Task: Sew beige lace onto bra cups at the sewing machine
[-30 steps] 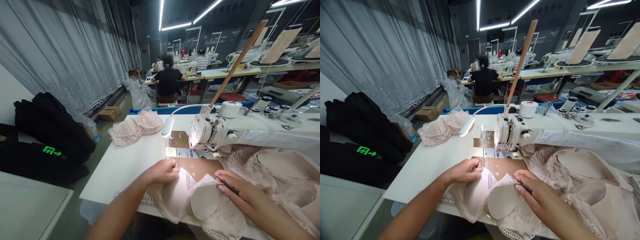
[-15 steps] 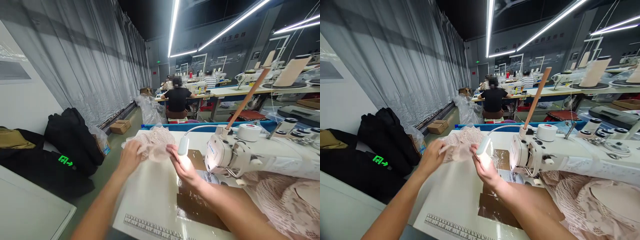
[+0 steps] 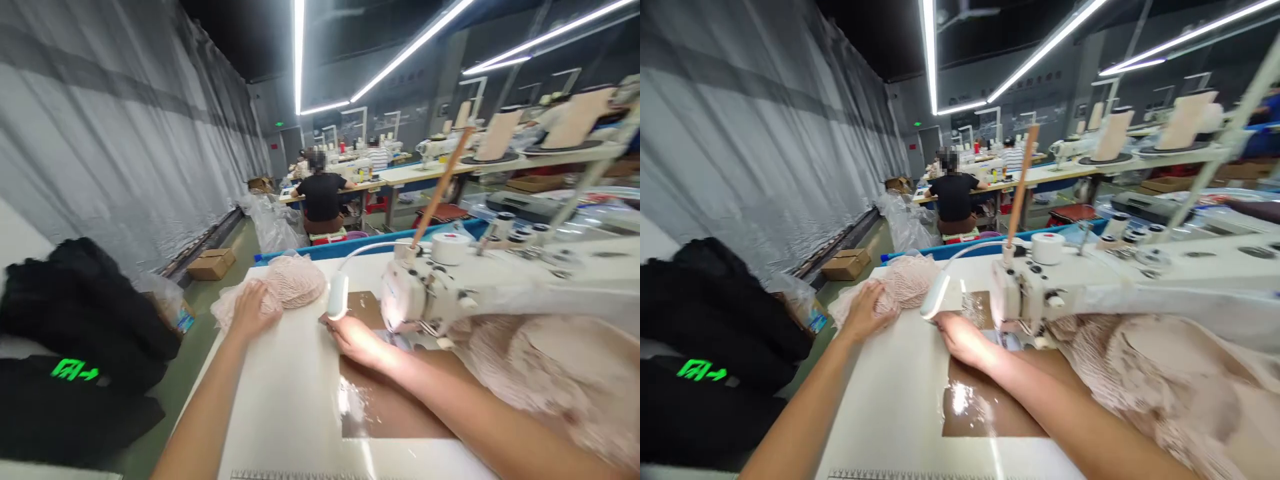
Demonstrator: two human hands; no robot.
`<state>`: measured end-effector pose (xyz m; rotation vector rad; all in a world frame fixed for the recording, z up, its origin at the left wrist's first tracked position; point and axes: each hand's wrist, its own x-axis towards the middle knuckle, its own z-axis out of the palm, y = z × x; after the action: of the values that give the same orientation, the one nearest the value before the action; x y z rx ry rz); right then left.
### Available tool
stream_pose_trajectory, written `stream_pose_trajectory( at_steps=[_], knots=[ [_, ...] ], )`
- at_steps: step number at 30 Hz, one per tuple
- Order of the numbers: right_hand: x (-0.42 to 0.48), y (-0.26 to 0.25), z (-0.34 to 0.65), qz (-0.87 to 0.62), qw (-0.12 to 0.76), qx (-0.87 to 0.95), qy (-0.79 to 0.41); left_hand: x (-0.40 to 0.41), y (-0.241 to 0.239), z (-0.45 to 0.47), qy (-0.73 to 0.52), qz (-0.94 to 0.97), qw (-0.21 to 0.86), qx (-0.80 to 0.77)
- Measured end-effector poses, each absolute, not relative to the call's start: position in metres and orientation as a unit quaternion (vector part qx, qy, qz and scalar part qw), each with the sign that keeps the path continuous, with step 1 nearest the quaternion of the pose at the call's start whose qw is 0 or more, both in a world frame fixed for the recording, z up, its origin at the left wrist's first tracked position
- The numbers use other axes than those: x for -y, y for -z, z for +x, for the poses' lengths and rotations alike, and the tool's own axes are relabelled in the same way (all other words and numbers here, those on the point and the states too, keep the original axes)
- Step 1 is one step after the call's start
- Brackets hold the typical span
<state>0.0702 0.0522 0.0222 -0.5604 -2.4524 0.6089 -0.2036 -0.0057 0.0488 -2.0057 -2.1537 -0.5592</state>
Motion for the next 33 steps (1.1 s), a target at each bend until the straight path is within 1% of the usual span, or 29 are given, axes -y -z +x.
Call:
stream_pose_trajectory(
  at_steps=[3, 5, 6, 9, 13, 15, 16, 18, 21, 23, 25, 28, 31, 33],
  knots=[
    [-0.017, -0.033, 0.123, -0.222, 0.228, 0.92, -0.227, 0.006, -0.051, -0.203, 0.204, -0.68, 0.078, 0.7],
    [0.003, -0.037, 0.161, -0.245, 0.216, 0.92, -0.217, 0.009, -0.048, -0.202, 0.233, -0.685, 0.111, 0.681],
    [0.011, -0.039, 0.182, -0.265, 0.22, 0.916, -0.208, 0.013, -0.044, -0.2, 0.241, -0.693, 0.103, 0.672],
    [0.031, -0.042, 0.247, -0.38, 0.269, 0.87, -0.162, 0.032, -0.033, -0.182, 0.23, -0.717, 0.036, 0.657],
    [0.048, -0.047, 0.333, -0.498, 0.401, 0.768, -0.037, 0.061, -0.031, -0.124, 0.217, -0.725, -0.086, 0.648],
    [0.052, -0.047, 0.368, -0.566, 0.427, 0.705, 0.028, 0.065, -0.036, -0.086, 0.192, -0.759, -0.127, 0.61],
    [0.053, -0.046, 0.382, -0.605, 0.424, 0.673, 0.038, 0.065, -0.039, -0.067, 0.183, -0.781, -0.135, 0.582],
    [0.053, -0.042, 0.404, -0.664, 0.396, 0.634, 0.002, 0.061, -0.045, -0.03, 0.177, -0.824, -0.148, 0.518],
    [0.051, -0.037, 0.417, -0.656, 0.361, 0.649, -0.137, 0.054, -0.052, 0.026, 0.17, -0.86, -0.198, 0.438],
    [0.051, -0.037, 0.413, -0.618, 0.386, 0.655, -0.201, 0.053, -0.055, 0.063, 0.151, -0.858, -0.246, 0.426],
    [0.055, -0.04, 0.403, -0.579, 0.436, 0.648, -0.234, 0.051, -0.057, 0.099, 0.173, -0.837, -0.302, 0.423],
    [0.064, -0.046, 0.382, -0.481, 0.491, 0.662, -0.299, 0.048, -0.058, 0.148, 0.262, -0.775, -0.422, 0.39],
    [0.072, -0.047, 0.368, -0.378, 0.48, 0.705, -0.36, 0.047, -0.059, 0.175, 0.285, -0.664, -0.611, 0.323],
    [0.075, -0.042, 0.366, -0.346, 0.465, 0.724, -0.374, 0.051, -0.058, 0.171, 0.272, -0.582, -0.703, 0.305]
  ],
)
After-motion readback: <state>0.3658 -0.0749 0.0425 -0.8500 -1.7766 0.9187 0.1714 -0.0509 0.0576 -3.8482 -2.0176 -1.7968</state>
